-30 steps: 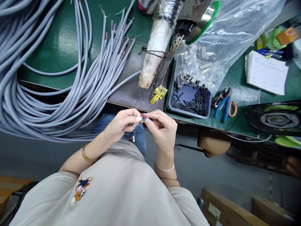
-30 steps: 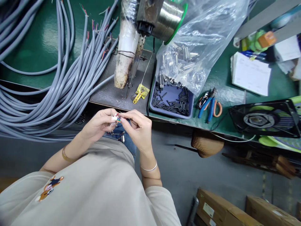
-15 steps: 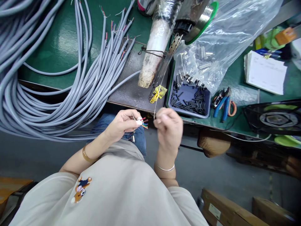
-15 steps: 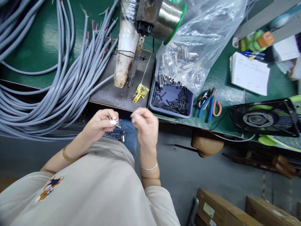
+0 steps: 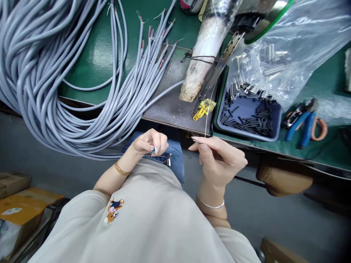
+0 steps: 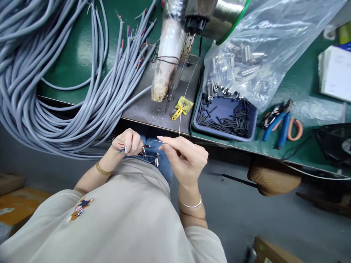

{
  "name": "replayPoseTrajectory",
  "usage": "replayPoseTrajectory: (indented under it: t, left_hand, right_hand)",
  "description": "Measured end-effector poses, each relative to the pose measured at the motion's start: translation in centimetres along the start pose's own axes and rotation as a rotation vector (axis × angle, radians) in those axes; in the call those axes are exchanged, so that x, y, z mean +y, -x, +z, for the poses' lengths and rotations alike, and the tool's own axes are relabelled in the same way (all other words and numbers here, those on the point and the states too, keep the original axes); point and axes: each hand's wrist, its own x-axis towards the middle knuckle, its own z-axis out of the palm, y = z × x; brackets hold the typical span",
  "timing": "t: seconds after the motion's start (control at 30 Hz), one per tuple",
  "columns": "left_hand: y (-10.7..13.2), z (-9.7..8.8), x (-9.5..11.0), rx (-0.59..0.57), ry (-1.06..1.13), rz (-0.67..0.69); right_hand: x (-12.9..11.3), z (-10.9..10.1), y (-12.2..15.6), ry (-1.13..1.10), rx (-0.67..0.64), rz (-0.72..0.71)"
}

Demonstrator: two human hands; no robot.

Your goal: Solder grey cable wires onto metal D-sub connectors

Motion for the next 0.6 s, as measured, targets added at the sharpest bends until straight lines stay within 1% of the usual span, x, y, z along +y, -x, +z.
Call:
replayPoseTrajectory:
  t: [0.07,0.17,0.23,0.3,0.4,0.43,0.47,0.53,0.6]
  left_hand:
    - [0.2,-0.3,-0.1,-0.037,-0.011,-0.003]
    - [0.3,-0.6,-0.1,-0.094,-0.015,0.012]
    - [0.5,-0.7,0.0,-0.08,-0.035,-0.01]
    - [0.6,-0.6,0.2,-0.029,-0.075,-0.061]
    - [0.6,0.2,0.7,0.075,-0.129,-0.15]
    - [0.5,0.7,1.0,0.137,-0.138,-0.157]
    - [0.3,1.3,1.2,0.212,-0.144,-0.142]
    - [-0.1,2.6,1.8,0.406,-0.147,-0.032]
    - [-0.5,3.8,2.3,0.505,-0.16,0.045]
  right_hand:
    - [-0.1,0.0,0.1,0.051,-0.017,-0.034]
    - [-0.3,0.1,0.3,0.114,0.005,-0.08]
    - [-0.4,0.1,0.5,0.145,0.017,-0.077]
    - [-0.6,0.1,0.6,0.167,0.007,-0.06]
    - [-0.8,0.2,0.6,0.174,-0.04,-0.038]
    - [-0.9,0.3,0.5,0.172,-0.06,-0.029]
    - [-0.9,0.4,0.5,0.172,-0.079,-0.016]
    - [-0.7,0.6,0.3,0.164,-0.099,0.028]
    - [-0.5,0.8,0.2,0.142,-0.099,0.083]
